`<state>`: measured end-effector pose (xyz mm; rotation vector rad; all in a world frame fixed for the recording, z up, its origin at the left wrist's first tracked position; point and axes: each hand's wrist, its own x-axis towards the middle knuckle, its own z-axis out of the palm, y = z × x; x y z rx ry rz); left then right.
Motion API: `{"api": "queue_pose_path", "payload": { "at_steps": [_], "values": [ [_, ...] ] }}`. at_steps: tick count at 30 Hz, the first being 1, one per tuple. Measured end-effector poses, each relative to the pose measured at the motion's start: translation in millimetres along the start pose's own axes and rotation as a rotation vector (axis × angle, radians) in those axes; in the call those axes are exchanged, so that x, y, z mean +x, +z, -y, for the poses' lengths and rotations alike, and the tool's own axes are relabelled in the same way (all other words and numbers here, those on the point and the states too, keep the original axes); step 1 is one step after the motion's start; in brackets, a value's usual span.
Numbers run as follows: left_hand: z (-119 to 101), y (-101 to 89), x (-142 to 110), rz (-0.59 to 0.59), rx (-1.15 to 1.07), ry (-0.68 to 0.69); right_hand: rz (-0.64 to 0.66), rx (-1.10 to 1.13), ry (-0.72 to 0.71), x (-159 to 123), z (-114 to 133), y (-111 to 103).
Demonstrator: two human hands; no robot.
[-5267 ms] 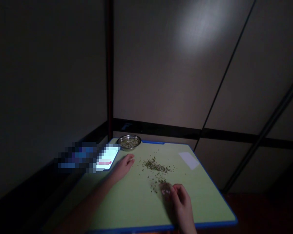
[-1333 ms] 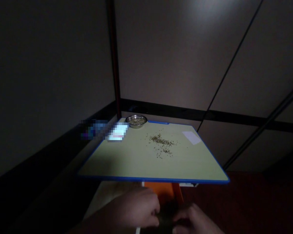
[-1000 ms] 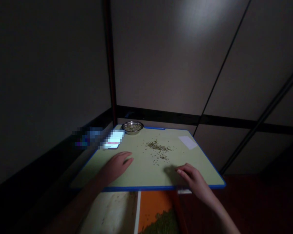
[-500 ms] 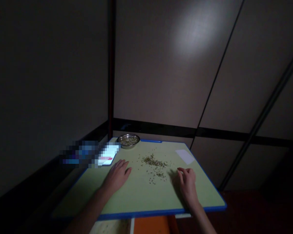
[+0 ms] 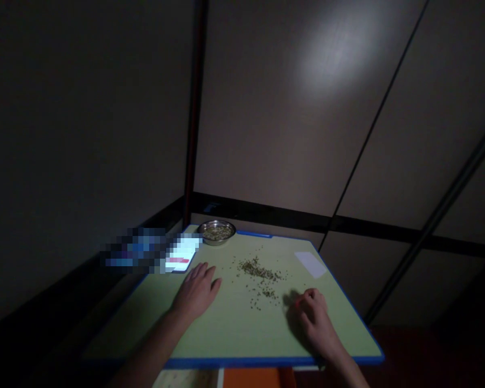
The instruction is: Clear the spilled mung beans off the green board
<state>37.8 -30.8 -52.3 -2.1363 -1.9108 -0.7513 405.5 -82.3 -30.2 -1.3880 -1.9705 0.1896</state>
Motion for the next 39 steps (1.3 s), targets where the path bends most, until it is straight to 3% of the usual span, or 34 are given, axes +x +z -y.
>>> {"api": "queue_pose_path", "payload": {
  "at_steps": [3,6,10,14,18,23,29,33,36,39],
  "values": [
    [-3.1,-2.4,-1.3,0.003,0.025,-0.03,-0.046,0.048,-0.047,41.6,1.0,-11.6],
    [-3.2,-4.3,-2.7,0.019,0.048,-0.028,-0.089,-0.007,-0.007,104.2,5.3,-9.1],
    [-0.2,-4.8,-3.7,0.026,0.084,-0.008,-0.057,-0.096,0.054,174.5,9.9,19.0],
    [3.4,-1.4,-3.7,0.003,0.097,-0.009,-0.003,-0.24,0.148,206.3,13.0,54.1],
    [5.1,2.1,-4.6,-0.012,0.09,-0.027,0.104,-0.341,0.145,217.4,22.4,84.4],
    [3.2,0.0,-5.9,-0.007,0.074,-0.037,0.276,-0.364,0.006,210.9,43.0,105.4],
    [-2.8,-5.6,-7.7,0.002,0.069,-0.025,0.447,-0.273,-0.227,163.9,53.1,82.4],
    [-5.4,-6.3,-8.6,-0.021,0.047,-0.006,0.471,-0.231,-0.298,150.7,52.4,62.4],
    [-4.2,-5.0,-7.6,-0.037,0.039,-0.015,0.43,-0.211,-0.316,162.9,59.8,67.4],
    [-0.6,-2.7,-6.0,-0.06,0.038,-0.031,0.381,-0.168,-0.345,179.8,79.6,92.0]
  ]
}}
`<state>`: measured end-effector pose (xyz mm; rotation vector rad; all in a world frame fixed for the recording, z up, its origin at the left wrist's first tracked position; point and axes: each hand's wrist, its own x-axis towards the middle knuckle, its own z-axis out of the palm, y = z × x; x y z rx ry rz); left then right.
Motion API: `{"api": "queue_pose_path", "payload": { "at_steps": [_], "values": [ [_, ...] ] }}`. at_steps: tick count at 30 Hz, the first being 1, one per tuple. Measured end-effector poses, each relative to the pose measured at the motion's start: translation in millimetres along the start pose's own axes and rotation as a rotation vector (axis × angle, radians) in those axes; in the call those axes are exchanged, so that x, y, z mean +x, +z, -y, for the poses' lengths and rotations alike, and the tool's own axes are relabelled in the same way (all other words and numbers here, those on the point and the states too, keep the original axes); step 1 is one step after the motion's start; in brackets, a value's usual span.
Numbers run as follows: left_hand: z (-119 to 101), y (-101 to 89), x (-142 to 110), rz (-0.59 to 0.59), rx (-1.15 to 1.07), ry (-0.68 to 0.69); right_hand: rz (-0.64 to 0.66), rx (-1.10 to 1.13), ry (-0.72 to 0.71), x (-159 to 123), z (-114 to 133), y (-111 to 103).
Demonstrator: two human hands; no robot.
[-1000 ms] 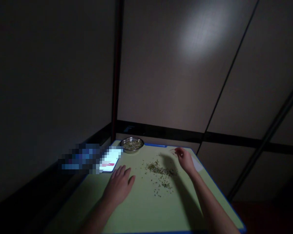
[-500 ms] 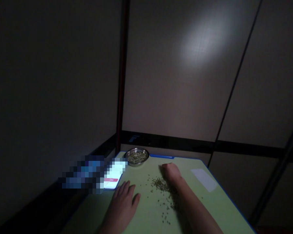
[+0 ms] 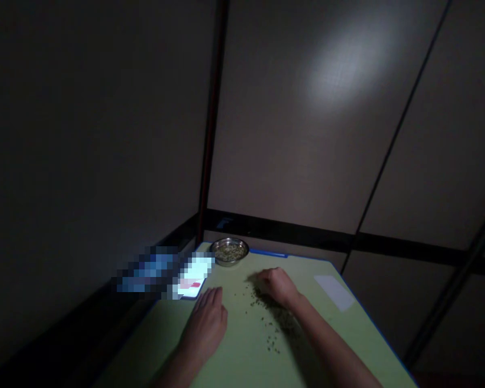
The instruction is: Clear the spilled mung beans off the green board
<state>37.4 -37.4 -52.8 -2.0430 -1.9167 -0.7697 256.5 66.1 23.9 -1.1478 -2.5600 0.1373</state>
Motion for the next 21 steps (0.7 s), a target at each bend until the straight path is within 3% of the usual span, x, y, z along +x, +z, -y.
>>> {"api": "queue_pose_path", "payload": {
  "at_steps": [5,9,15,21],
  "values": [
    [6.0,3.5,1.4,-0.009,-0.006,-0.004,-0.048,0.077,-0.072,35.2,34.8,36.0],
    [5.5,2.8,1.9,0.001,-0.038,-0.004,-0.031,0.114,-0.106,28.4,33.7,47.4],
    [0.6,-2.9,2.8,0.011,-0.116,-0.013,0.039,0.106,-0.093,-11.5,0.0,26.7],
    [-0.6,-5.5,3.0,0.002,-0.155,-0.019,0.095,0.039,-0.021,-42.1,-17.0,0.9]
  ]
}}
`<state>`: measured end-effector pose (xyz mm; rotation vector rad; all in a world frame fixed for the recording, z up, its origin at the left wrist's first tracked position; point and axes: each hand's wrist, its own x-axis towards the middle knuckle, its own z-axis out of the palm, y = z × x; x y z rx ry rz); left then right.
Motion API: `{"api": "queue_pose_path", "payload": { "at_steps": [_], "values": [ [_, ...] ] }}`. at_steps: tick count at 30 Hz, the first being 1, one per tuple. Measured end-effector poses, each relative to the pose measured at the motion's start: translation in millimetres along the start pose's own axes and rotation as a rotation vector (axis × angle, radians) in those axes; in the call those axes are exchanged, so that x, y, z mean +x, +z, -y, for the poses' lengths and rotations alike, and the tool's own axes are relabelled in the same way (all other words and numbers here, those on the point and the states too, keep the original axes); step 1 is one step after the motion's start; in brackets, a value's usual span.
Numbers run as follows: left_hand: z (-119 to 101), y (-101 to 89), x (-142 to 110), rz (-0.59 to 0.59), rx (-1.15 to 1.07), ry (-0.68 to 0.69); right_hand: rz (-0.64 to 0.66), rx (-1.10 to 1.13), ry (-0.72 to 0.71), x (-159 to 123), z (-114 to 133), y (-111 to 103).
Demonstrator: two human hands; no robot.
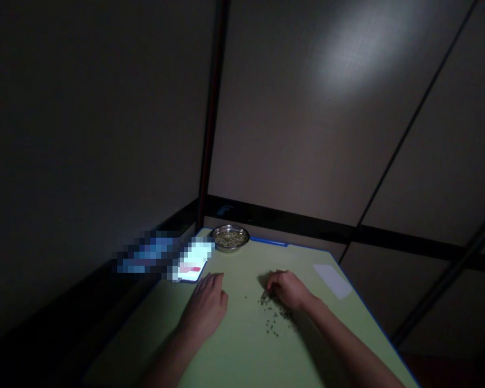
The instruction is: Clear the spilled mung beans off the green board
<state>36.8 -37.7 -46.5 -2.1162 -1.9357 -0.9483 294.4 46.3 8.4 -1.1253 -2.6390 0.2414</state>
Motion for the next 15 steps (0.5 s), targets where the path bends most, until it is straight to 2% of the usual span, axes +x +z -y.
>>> {"api": "queue_pose_path", "payload": {
  "at_steps": [5,8,11,15],
  "values": [
    [3.5,2.8,-0.2,-0.002,0.003,0.006,-0.06,-0.144,0.214,-3.3,-26.8,-34.1],
    [6.5,4.5,-0.7,0.002,0.011,0.015,-0.07,-0.261,0.379,-5.7,-44.0,-46.3],
    [9.0,6.2,-0.3,0.01,0.026,0.022,-0.027,-0.357,0.491,-8.1,-48.9,-42.9],
    [10.6,8.4,1.6,0.025,0.042,0.033,0.043,-0.433,0.489,-4.9,-29.6,-24.9]
  ]
}}
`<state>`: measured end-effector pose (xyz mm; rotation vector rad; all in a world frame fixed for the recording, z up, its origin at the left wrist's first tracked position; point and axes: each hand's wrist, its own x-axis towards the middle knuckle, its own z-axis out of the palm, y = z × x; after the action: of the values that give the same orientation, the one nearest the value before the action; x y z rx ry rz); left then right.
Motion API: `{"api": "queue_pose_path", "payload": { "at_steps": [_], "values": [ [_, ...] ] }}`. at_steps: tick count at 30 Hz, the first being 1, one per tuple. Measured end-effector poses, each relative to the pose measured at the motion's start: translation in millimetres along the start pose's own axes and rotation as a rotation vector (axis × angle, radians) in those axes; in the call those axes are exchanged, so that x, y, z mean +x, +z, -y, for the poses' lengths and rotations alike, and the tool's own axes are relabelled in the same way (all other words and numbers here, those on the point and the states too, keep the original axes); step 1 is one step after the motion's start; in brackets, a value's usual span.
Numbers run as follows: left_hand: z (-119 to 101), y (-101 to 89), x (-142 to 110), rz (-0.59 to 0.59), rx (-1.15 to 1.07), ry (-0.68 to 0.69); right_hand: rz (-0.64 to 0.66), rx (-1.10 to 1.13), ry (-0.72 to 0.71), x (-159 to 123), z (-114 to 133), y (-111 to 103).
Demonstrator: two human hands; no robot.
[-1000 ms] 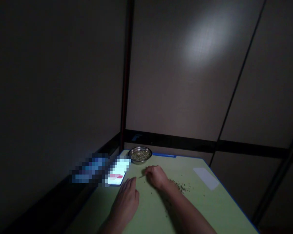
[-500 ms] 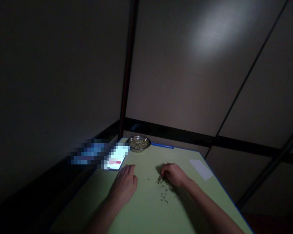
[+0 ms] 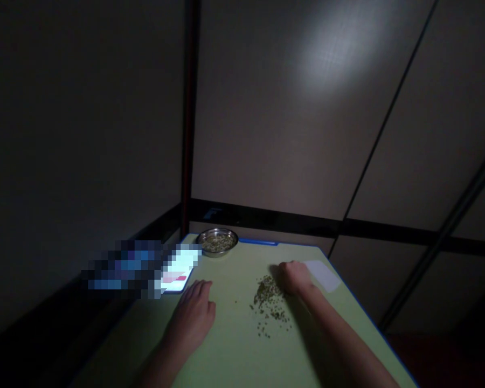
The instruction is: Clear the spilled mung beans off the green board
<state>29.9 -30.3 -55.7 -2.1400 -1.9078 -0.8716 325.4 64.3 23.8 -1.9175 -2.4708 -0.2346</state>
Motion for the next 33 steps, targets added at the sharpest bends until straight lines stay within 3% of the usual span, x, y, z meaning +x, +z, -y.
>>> {"api": "queue_pose_path", "payload": {
  "at_steps": [5,10,15,19,22,25,29,33],
  "values": [
    [-0.6,-0.7,1.1,0.016,0.007,-0.002,0.02,-0.011,-0.14,-26.7,37.9,-4.4],
    [-3.0,-4.6,1.0,0.019,0.003,-0.011,0.017,0.028,-0.28,-65.1,50.2,-11.5],
    [-5.3,-7.0,1.5,0.021,-0.008,-0.004,0.001,0.093,-0.312,-84.8,33.0,-22.0],
    [-6.9,-8.1,2.4,0.02,-0.021,-0.008,-0.061,0.383,-0.289,-105.1,0.7,-40.4],
    [-7.3,-8.0,2.4,0.023,-0.04,-0.014,0.034,0.582,-0.342,-129.2,-15.5,-46.0],
    [-7.2,-7.5,1.7,0.023,-0.061,-0.025,0.16,0.677,-0.361,-146.8,-14.9,-38.2],
    [-7.8,-8.6,1.3,0.019,-0.078,-0.036,0.272,0.693,-0.444,-140.8,0.0,-22.2],
    [-8.3,-10.3,1.8,0.019,-0.085,-0.048,0.219,0.578,-0.472,-107.5,9.1,-18.5]
  ]
}}
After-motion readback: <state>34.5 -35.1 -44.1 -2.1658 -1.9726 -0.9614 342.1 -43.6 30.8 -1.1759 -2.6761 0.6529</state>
